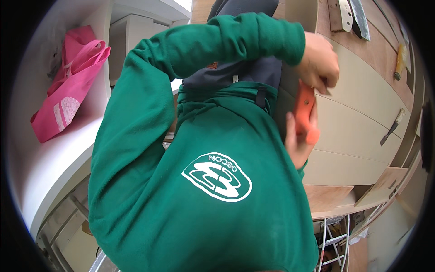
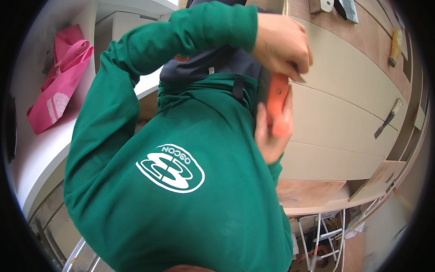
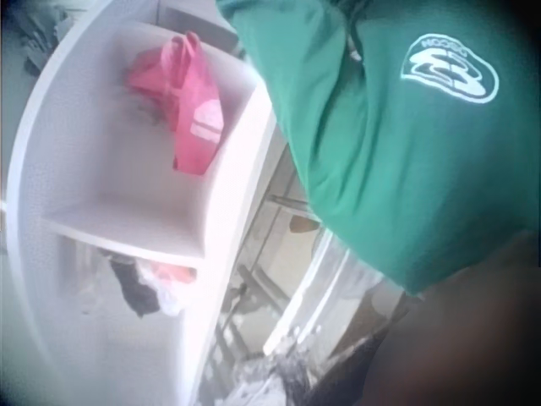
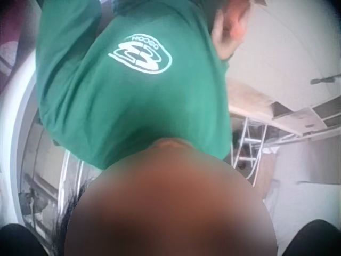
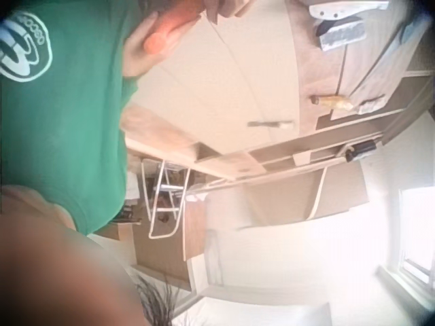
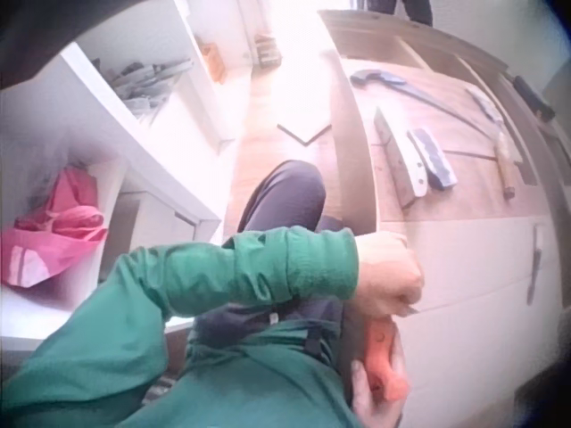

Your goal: The person kneels on the floor and uses a red edge banding trimmer to remove excess edge banding from a wooden furniture panel. They then switch to a yellow utility knife to trim the curved edges of the panel, peeling away the excess material.

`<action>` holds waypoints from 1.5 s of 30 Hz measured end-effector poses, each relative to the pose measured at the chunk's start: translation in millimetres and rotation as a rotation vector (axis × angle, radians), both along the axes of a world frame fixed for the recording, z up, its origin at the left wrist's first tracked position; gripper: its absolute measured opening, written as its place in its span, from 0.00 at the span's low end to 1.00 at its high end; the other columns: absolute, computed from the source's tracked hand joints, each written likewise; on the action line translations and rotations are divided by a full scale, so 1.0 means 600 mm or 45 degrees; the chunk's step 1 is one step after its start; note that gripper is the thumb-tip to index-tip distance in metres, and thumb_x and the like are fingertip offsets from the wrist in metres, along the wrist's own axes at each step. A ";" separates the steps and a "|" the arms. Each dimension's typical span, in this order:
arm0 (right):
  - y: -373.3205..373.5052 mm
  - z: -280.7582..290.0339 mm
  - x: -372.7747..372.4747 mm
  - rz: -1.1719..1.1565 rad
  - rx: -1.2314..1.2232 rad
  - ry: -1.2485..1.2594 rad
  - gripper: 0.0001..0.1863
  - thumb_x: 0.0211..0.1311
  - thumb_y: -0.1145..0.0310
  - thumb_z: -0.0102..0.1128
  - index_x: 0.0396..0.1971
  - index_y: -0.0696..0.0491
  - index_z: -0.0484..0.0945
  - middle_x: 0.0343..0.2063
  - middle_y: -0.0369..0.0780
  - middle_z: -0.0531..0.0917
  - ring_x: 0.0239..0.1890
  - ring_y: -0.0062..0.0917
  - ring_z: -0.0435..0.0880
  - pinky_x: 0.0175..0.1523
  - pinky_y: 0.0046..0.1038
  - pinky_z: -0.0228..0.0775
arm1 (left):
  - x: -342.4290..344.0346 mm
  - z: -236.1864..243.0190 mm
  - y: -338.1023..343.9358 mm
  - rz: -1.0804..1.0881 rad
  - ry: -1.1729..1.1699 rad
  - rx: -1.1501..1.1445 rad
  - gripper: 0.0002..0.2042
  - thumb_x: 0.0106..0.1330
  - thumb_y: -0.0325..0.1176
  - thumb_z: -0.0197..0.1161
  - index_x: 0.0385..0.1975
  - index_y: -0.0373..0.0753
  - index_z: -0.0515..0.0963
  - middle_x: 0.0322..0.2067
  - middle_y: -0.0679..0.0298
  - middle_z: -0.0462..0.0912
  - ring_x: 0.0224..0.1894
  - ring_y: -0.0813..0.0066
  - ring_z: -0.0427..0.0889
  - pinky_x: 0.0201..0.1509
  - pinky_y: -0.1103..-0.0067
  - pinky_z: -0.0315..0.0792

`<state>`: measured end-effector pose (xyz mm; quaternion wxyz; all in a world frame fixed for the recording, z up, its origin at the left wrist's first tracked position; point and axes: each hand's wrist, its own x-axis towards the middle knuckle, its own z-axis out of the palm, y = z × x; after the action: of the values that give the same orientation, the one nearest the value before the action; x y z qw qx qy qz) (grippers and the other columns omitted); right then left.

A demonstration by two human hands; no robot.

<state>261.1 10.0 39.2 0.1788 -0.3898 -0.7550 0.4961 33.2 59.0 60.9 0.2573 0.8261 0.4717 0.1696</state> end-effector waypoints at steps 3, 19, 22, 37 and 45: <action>-0.028 0.018 0.046 0.034 0.120 -0.095 0.34 0.55 0.78 0.59 0.64 0.65 0.62 0.55 0.54 0.76 0.49 0.41 0.82 0.52 0.32 0.73 | 0.007 0.001 0.007 -0.021 0.073 -0.035 0.15 0.64 0.38 0.59 0.17 0.37 0.73 0.22 0.64 0.77 0.27 0.60 0.77 0.34 0.65 0.71; -0.052 -0.021 0.098 -0.267 0.045 0.159 0.39 0.55 0.75 0.60 0.66 0.66 0.54 0.59 0.54 0.70 0.50 0.44 0.81 0.53 0.36 0.75 | -0.029 -0.100 -0.114 1.302 -1.427 0.400 0.17 0.62 0.33 0.68 0.45 0.39 0.68 0.38 0.64 0.76 0.41 0.74 0.78 0.46 0.78 0.71; -0.058 -0.015 0.069 -0.619 -0.139 0.360 0.42 0.55 0.70 0.59 0.68 0.64 0.50 0.61 0.55 0.66 0.49 0.46 0.81 0.48 0.35 0.79 | 0.023 -0.161 -0.146 1.103 -1.325 -0.382 0.13 0.64 0.30 0.66 0.44 0.40 0.69 0.38 0.69 0.71 0.45 0.81 0.72 0.49 0.81 0.69; -0.024 -0.014 0.048 -0.846 -0.594 0.588 0.38 0.58 0.64 0.55 0.68 0.55 0.54 0.65 0.48 0.63 0.43 0.38 0.82 0.46 0.32 0.80 | 0.041 -0.178 -0.118 0.902 -1.574 -0.591 0.24 0.53 0.41 0.76 0.34 0.40 0.65 0.32 0.69 0.65 0.35 0.80 0.66 0.38 0.81 0.64; -0.052 -0.015 0.019 -1.140 -0.045 0.433 0.36 0.61 0.66 0.55 0.66 0.56 0.51 0.64 0.50 0.65 0.43 0.41 0.83 0.39 0.31 0.80 | -0.003 -0.086 -0.114 0.427 -0.360 0.894 0.24 0.51 0.51 0.70 0.44 0.47 0.73 0.41 0.65 0.72 0.43 0.70 0.73 0.49 0.70 0.68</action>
<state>272.2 -21.1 30.5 0.4892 -0.5929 -0.4646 0.4396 31.4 -9.4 9.4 -0.0091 0.7440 0.4733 0.4716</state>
